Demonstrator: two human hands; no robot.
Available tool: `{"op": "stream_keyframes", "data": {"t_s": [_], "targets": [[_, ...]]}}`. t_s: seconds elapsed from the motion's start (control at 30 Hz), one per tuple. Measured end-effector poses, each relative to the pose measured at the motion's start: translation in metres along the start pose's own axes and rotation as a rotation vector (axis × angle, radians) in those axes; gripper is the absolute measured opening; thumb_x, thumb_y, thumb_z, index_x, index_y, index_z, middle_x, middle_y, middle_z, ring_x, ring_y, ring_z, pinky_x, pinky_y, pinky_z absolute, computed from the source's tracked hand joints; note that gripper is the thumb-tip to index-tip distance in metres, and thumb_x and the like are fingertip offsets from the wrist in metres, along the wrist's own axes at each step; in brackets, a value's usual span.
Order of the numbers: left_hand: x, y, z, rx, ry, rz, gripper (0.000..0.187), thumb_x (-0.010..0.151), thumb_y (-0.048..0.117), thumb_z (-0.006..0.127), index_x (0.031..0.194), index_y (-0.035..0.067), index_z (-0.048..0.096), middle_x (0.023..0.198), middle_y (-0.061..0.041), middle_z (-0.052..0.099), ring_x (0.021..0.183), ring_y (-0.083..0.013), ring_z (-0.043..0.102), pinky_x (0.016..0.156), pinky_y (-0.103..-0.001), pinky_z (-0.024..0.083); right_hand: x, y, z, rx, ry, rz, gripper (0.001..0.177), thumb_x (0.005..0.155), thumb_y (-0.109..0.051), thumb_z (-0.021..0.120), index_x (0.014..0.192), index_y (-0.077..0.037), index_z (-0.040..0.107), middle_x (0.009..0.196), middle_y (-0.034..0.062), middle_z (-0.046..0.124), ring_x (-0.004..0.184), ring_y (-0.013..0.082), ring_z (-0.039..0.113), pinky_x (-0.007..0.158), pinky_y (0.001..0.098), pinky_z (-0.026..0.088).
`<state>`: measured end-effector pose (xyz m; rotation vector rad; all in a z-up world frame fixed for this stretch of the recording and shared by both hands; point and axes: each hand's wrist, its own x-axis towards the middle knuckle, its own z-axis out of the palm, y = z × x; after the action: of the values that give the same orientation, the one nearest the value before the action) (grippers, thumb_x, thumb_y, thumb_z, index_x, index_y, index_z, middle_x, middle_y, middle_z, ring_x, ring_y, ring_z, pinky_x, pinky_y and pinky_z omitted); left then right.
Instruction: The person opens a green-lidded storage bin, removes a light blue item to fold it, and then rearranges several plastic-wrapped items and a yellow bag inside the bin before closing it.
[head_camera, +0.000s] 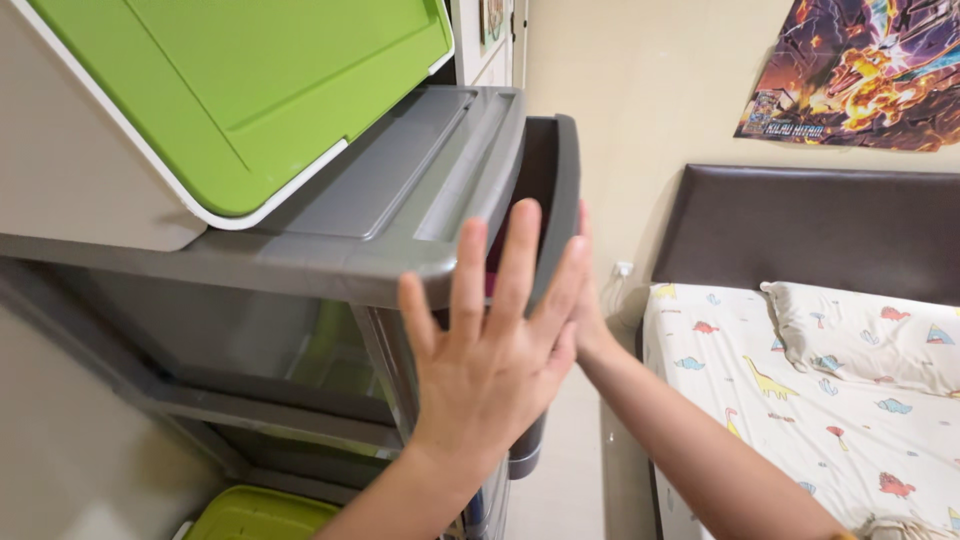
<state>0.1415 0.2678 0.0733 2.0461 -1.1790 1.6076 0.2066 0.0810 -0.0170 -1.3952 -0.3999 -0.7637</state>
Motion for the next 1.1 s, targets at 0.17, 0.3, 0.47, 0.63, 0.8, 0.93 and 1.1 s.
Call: {"op": "stream_keyframes", "data": {"t_s": [0.17, 0.3, 0.47, 0.63, 0.8, 0.93, 1.1], "targets": [[-0.006, -0.018, -0.010, 0.151, -0.012, -0.179, 0.081, 0.073, 0.047, 0.078, 0.143, 0.025, 0.044, 0.149, -0.019, 0.036, 0.136, -0.0431, 0.031, 0.102, -0.071, 0.021, 0.022, 0.026, 0.033, 0.065, 0.111, -0.064, 0.071, 0.101, -0.043, 0.027, 0.155, -0.006, -0.002, 0.163, 0.0123, 0.000, 0.149, 0.0263, 0.006, 0.119, 0.0370, 0.013], [-0.007, -0.030, -0.021, 0.168, -0.110, -0.289, 0.077, 0.069, 0.040, 0.079, 0.137, 0.018, 0.050, 0.135, -0.013, 0.047, 0.132, -0.0385, 0.040, 0.102, -0.066, 0.032, 0.027, 0.040, 0.053, -0.250, 0.082, -0.133, 0.068, 0.104, -0.041, 0.023, 0.155, -0.001, 0.002, 0.165, 0.0165, 0.002, 0.153, 0.0270, 0.000, 0.122, 0.0352, 0.002], [-0.001, -0.022, -0.033, 0.156, -0.081, -0.266, 0.069, 0.065, 0.038, 0.079, 0.124, 0.012, 0.053, 0.127, -0.012, 0.052, 0.124, -0.0365, 0.045, 0.099, -0.059, 0.038, 0.021, 0.017, 0.041, -0.276, 0.025, -0.093, 0.066, 0.104, -0.037, 0.026, 0.153, -0.001, 0.002, 0.164, 0.0178, 0.003, 0.152, 0.0279, 0.001, 0.120, 0.0343, 0.005], [0.002, -0.016, -0.035, 0.160, -0.100, -0.254, 0.071, 0.062, 0.038, 0.079, 0.122, 0.011, 0.053, 0.124, -0.014, 0.053, 0.122, -0.0374, 0.046, 0.098, -0.058, 0.038, 0.024, -0.031, 0.026, -0.366, 0.106, -0.052, 0.065, 0.094, -0.025, 0.051, 0.150, -0.007, 0.024, 0.155, 0.0177, 0.029, 0.143, 0.0316, 0.026, 0.115, 0.0393, 0.023], [0.012, -0.014, -0.032, 0.183, -0.139, -0.230, 0.071, 0.059, 0.037, 0.079, 0.119, 0.008, 0.052, 0.121, -0.016, 0.052, 0.118, -0.0398, 0.046, 0.096, -0.058, 0.039, 0.056, -0.091, 0.017, -0.363, 0.078, -0.247, 0.052, 0.092, -0.018, 0.058, 0.140, -0.005, 0.041, 0.147, 0.0163, 0.045, 0.141, 0.0322, 0.037, 0.112, 0.0439, 0.030], [0.010, -0.012, -0.027, 0.189, -0.106, -0.229, 0.070, 0.060, 0.036, 0.078, 0.118, 0.008, 0.052, 0.120, -0.017, 0.052, 0.117, -0.0404, 0.046, 0.096, -0.059, 0.039, 0.074, -0.113, 0.010, -0.303, -0.030, -0.181, 0.048, 0.091, -0.018, 0.058, 0.135, -0.006, 0.043, 0.141, 0.0136, 0.049, 0.131, 0.0280, 0.048, 0.097, 0.0413, 0.049], [0.005, -0.012, -0.024, 0.181, -0.085, -0.254, 0.070, 0.060, 0.035, 0.078, 0.119, 0.009, 0.051, 0.121, -0.017, 0.051, 0.118, -0.0404, 0.045, 0.098, -0.059, 0.038, 0.071, -0.122, 0.016, -0.408, -0.164, -0.112, 0.042, 0.092, -0.019, 0.058, 0.132, -0.008, 0.048, 0.132, 0.0122, 0.059, 0.121, 0.0242, 0.058, 0.092, 0.0370, 0.052]]}}
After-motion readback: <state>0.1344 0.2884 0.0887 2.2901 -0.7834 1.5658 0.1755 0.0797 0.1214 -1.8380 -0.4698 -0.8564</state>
